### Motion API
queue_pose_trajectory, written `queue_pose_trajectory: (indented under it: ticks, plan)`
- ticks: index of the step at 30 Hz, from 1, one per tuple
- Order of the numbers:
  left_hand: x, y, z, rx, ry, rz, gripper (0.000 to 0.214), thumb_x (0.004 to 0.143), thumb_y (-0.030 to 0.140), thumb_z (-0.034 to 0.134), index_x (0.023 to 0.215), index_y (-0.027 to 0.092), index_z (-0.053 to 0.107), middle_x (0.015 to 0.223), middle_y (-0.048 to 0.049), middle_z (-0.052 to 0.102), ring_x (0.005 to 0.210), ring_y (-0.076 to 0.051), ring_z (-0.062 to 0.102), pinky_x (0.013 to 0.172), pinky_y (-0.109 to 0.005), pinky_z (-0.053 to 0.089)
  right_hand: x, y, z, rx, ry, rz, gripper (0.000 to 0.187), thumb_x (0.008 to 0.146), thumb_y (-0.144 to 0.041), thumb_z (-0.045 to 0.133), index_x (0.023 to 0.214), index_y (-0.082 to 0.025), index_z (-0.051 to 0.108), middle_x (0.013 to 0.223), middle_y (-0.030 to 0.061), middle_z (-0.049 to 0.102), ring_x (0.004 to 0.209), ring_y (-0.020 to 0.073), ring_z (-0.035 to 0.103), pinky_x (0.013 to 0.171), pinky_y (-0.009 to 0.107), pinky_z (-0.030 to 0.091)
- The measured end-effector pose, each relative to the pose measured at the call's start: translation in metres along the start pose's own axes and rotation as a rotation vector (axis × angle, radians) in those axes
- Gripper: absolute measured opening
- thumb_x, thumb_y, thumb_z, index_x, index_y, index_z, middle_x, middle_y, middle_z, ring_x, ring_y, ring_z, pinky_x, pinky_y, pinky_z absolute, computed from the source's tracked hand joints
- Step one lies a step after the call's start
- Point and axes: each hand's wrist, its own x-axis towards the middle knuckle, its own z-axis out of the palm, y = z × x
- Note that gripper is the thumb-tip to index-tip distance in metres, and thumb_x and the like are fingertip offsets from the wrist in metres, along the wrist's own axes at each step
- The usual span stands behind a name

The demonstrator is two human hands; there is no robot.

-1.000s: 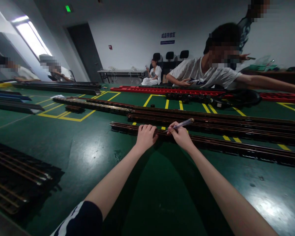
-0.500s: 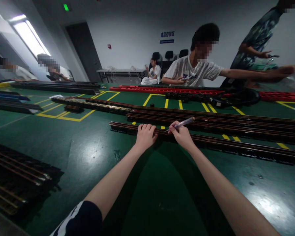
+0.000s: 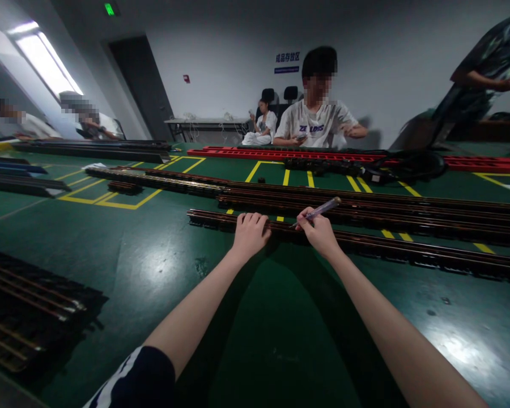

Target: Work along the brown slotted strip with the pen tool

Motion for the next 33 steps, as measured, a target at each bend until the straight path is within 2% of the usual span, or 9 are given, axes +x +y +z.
queue_pose_trajectory:
  ticks: [6,12,18,23,33]
  plan:
    - [0.000,0.000,-0.001,-0.031,-0.014,0.001,0.035,0.090,0.032,0.039,0.117,0.021,0.058,0.120,-0.0070,0.062,0.116,-0.023,0.052,0.107,-0.048,0.035,-0.003,-0.002,-0.005,-0.001,-0.024,0.044,0.021,0.085,-0.034,0.046,0.076,-0.016,0.052,0.067,0.0038,0.063,0.066,0.0126,0.060,0.067,0.022,0.042]
    - [0.001,0.003,-0.007,-0.076,-0.058,0.121,0.041,0.089,0.024,0.039,0.126,0.020,0.054,0.128,-0.0064,0.060,0.122,-0.020,0.051,0.110,-0.043,0.036,-0.005,-0.001,-0.008,-0.008,-0.003,0.048,0.019,0.085,-0.032,0.046,0.075,-0.016,0.051,0.067,0.0035,0.063,0.066,0.0128,0.060,0.068,0.022,0.043]
    - [0.001,0.005,-0.008,-0.059,-0.080,0.211,0.046,0.088,0.028,0.044,0.133,0.018,0.049,0.135,-0.0091,0.055,0.127,-0.022,0.049,0.109,-0.044,0.039,-0.007,-0.003,-0.009,-0.002,-0.010,0.057,0.019,0.085,-0.032,0.046,0.077,-0.016,0.052,0.069,0.0041,0.064,0.068,0.0133,0.061,0.070,0.023,0.044]
    - [0.002,0.004,-0.007,-0.073,-0.113,0.195,0.047,0.091,0.034,0.039,0.135,0.019,0.047,0.135,-0.0088,0.055,0.127,-0.022,0.049,0.108,-0.043,0.039,-0.007,-0.004,-0.012,0.013,-0.013,0.093,0.019,0.085,-0.032,0.046,0.077,-0.016,0.052,0.068,0.0038,0.063,0.066,0.0129,0.060,0.069,0.023,0.044]
    - [0.001,0.003,-0.005,-0.083,-0.091,0.197,0.045,0.092,0.034,0.037,0.133,0.019,0.049,0.132,-0.0082,0.057,0.124,-0.021,0.051,0.108,-0.042,0.039,-0.007,-0.004,-0.017,0.012,0.012,0.125,0.019,0.086,-0.031,0.046,0.077,-0.015,0.052,0.068,0.0043,0.063,0.066,0.0125,0.060,0.067,0.023,0.044]
